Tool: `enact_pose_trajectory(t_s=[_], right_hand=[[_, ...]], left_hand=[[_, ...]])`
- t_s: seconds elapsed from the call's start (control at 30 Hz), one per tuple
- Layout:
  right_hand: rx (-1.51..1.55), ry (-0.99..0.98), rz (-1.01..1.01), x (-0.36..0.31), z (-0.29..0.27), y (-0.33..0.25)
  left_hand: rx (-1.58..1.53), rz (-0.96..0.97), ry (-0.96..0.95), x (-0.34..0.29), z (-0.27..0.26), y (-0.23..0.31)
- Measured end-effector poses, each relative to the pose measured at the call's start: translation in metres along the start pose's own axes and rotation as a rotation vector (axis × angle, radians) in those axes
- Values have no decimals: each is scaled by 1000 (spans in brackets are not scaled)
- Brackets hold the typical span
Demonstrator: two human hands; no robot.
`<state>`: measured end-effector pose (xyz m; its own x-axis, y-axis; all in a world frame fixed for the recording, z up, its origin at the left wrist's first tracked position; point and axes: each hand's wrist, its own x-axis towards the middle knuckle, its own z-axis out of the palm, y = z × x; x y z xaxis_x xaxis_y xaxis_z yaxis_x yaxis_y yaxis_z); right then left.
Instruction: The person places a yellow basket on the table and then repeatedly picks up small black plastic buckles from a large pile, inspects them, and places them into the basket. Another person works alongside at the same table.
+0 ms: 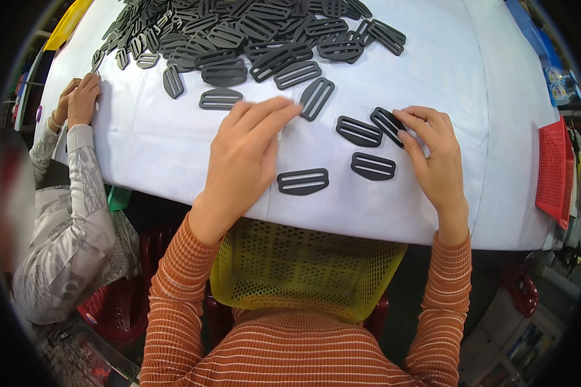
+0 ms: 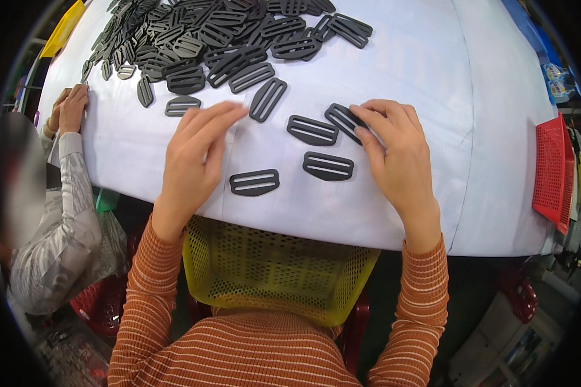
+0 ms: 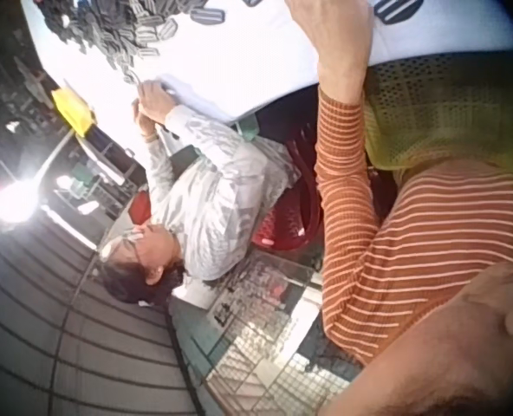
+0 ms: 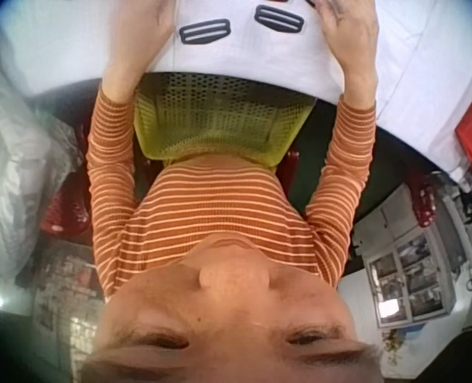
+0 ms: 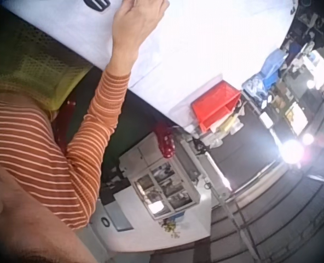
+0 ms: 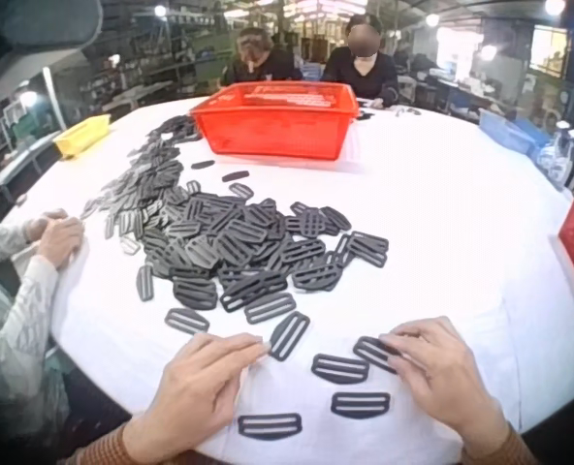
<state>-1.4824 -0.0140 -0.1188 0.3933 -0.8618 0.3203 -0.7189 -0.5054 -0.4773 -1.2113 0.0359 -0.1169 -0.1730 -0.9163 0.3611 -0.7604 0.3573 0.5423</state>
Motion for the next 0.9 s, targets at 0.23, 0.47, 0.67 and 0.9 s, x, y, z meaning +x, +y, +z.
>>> enact_pose_trajectory(t_s=[0.23,0.47,0.67,0.9], right_hand=[[303,11,150,1,10,11],[172,-82,-9,-5,16,10],[-46,-303,-187,-5,38,-41],[34,-561,-433,-14,29,-64]], left_hand=[[189,123,-142,12,13,4],[-135,-67,-104,-29,-12,-2],[-261,-376,185,-61,-41,-30],[-45,-343,214,-31,-52,-62]])
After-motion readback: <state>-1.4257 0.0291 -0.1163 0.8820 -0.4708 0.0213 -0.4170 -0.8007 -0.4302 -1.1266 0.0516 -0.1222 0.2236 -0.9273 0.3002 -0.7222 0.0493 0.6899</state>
